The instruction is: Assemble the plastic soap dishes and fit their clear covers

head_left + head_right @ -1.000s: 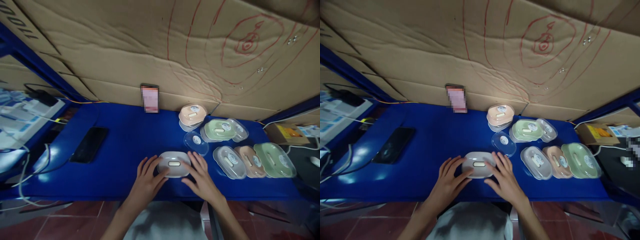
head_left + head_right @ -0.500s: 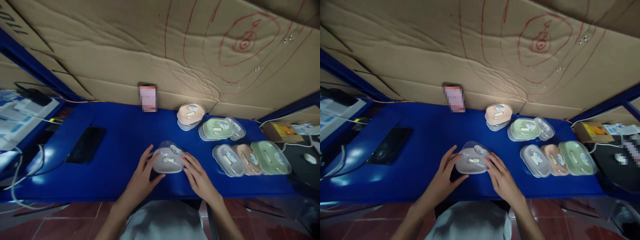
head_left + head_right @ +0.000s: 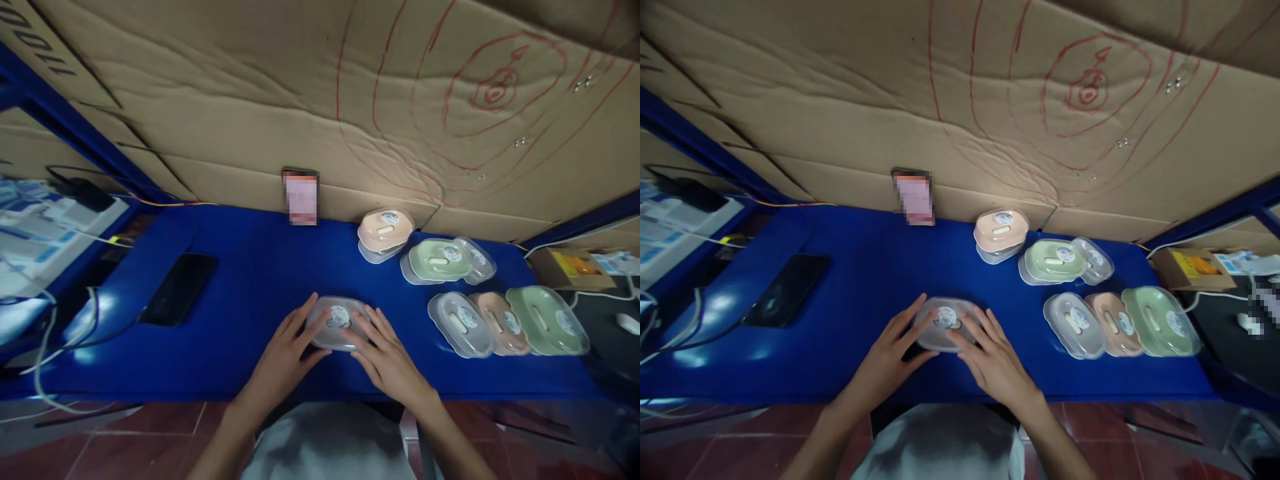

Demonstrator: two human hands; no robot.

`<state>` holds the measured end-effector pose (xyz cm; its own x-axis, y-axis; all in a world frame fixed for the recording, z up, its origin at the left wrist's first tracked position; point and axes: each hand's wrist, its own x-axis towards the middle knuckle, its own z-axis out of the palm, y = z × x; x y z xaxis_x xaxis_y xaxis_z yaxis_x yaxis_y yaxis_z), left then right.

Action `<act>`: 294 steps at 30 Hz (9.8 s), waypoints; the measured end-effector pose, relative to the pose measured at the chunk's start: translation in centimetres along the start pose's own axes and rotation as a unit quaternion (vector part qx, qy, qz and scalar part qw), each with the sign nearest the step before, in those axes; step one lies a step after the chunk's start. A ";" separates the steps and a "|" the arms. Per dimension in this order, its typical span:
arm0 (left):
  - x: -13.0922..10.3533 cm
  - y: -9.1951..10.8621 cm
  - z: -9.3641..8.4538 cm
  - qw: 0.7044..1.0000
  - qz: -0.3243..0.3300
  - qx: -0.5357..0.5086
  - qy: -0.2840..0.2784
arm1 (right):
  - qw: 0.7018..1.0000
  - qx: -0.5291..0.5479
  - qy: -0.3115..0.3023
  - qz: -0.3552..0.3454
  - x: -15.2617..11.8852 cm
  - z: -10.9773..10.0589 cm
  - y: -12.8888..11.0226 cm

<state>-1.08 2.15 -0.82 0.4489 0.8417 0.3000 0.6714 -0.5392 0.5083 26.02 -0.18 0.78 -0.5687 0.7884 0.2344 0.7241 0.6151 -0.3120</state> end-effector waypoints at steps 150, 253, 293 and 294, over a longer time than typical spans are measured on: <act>23.5 0.6 -0.8 0.926 -0.160 -0.341 -0.011 | 0.989 -0.007 -0.006 0.148 11.7 -11.8 11.5; 2.5 4.0 3.1 0.975 0.099 0.161 0.113 | 0.801 -0.188 -0.097 0.561 3.0 -14.8 24.8; 15.3 -1.2 0.2 0.914 -0.037 -0.359 0.186 | 0.986 0.133 0.096 -0.001 14.8 -9.7 10.5; 15.3 -1.2 0.1 0.924 -0.037 -0.330 0.192 | 0.988 0.111 0.109 0.008 14.8 -9.7 10.5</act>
<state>5.05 15.62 3.10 0.0885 0.8915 0.4442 0.1303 -0.4525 0.8822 29.01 17.98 9.92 -0.4433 0.7957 0.4127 0.6155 0.6049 -0.5052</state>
